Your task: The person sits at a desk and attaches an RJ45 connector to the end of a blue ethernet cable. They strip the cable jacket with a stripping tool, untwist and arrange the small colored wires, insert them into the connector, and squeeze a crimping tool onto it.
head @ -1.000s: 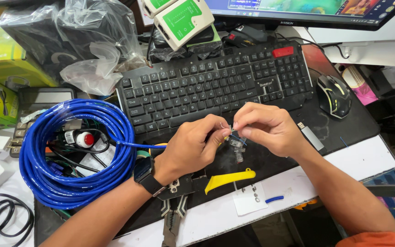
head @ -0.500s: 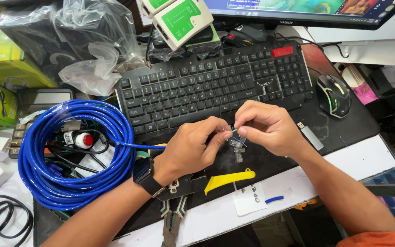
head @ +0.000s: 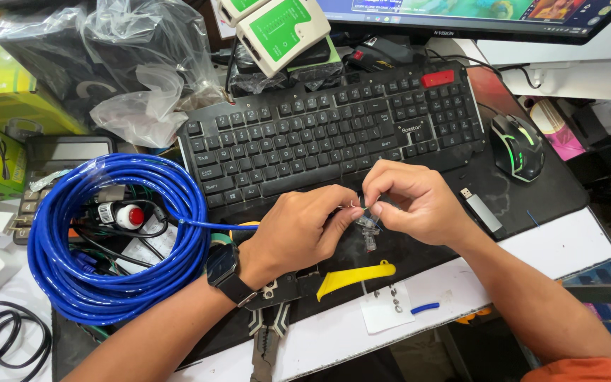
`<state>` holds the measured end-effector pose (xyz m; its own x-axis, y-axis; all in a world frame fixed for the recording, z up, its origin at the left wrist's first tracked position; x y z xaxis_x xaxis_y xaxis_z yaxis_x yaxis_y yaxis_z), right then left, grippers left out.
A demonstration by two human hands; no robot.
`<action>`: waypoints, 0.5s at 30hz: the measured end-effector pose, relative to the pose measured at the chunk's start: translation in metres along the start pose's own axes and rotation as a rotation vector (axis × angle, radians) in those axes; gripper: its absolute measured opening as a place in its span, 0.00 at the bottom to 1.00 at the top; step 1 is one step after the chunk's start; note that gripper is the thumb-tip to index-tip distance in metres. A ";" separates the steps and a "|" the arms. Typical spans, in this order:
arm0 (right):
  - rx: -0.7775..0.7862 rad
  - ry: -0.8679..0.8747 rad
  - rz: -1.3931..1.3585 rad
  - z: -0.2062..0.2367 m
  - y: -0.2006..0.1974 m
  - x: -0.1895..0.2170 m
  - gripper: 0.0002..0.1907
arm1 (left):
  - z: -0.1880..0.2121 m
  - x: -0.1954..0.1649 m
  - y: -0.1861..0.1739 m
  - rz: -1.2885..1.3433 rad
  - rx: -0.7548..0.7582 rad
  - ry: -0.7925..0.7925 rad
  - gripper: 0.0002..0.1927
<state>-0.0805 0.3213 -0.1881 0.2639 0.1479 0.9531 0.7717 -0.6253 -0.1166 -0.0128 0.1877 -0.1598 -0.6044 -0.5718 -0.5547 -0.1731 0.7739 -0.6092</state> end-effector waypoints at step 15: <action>-0.008 -0.043 0.177 -0.004 0.004 0.004 0.06 | 0.001 -0.002 0.002 -0.026 0.018 0.025 0.05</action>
<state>-0.0791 0.3165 -0.1839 0.4196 0.0676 0.9052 0.7064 -0.6506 -0.2788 -0.0117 0.1900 -0.1606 -0.6194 -0.5845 -0.5241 -0.1752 0.7536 -0.6335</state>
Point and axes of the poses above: each hand's wrist, its own z-axis away from the middle knuckle, its own y-axis out of the palm, x = y × z, the point moved 9 cm from there along -z, towards the middle knuckle, and after that the axes turned 8 degrees about -z, right-handed, at the moved point
